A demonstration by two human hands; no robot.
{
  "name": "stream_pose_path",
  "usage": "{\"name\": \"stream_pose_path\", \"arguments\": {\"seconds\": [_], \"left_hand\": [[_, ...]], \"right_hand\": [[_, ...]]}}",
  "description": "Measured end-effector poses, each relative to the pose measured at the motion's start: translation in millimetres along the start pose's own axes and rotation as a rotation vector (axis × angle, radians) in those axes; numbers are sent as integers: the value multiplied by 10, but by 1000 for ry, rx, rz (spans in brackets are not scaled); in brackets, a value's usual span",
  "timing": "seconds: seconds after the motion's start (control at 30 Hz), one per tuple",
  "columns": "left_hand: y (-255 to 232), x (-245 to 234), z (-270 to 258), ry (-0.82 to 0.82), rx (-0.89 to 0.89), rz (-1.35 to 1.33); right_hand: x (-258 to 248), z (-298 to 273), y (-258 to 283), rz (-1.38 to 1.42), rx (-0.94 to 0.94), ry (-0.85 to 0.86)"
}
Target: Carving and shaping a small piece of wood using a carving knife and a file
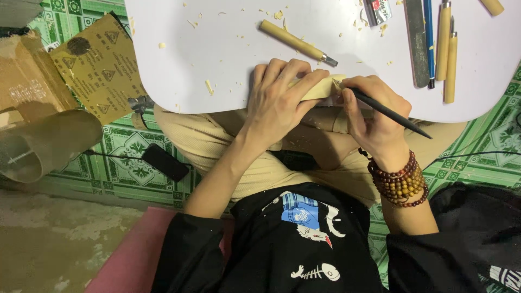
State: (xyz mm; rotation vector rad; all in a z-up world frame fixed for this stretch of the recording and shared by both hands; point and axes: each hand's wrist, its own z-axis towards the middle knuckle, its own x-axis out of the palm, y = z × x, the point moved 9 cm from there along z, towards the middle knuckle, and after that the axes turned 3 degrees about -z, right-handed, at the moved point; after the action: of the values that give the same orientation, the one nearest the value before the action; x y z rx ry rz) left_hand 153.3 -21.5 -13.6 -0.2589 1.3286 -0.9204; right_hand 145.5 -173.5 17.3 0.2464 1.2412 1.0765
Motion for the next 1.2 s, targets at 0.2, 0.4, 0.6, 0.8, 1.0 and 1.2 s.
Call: {"name": "stream_pose_path", "arguments": {"seconds": [0.2,0.4,0.6,0.8,1.0,1.2], "left_hand": [[-13,-8,-12,-35,6,26],[-35,-23,-7,-43,6,25],[-46,-36,1,-52,16,38],[-42,-32,-11,-54,24,38],[-8,36,-59,-94,-4,46],[-245,-42,-118,-230,-97,181]], "right_hand": [[12,-32,0,1,0,-2],[20,-69,22,-12,-19,-26],[10,-115,10,-16,-39,-57],[-6,-141,-12,4,-57,-69],[-150,-62,153,59,1,-134],[-108,-353,-30,170,141,-245]]}}
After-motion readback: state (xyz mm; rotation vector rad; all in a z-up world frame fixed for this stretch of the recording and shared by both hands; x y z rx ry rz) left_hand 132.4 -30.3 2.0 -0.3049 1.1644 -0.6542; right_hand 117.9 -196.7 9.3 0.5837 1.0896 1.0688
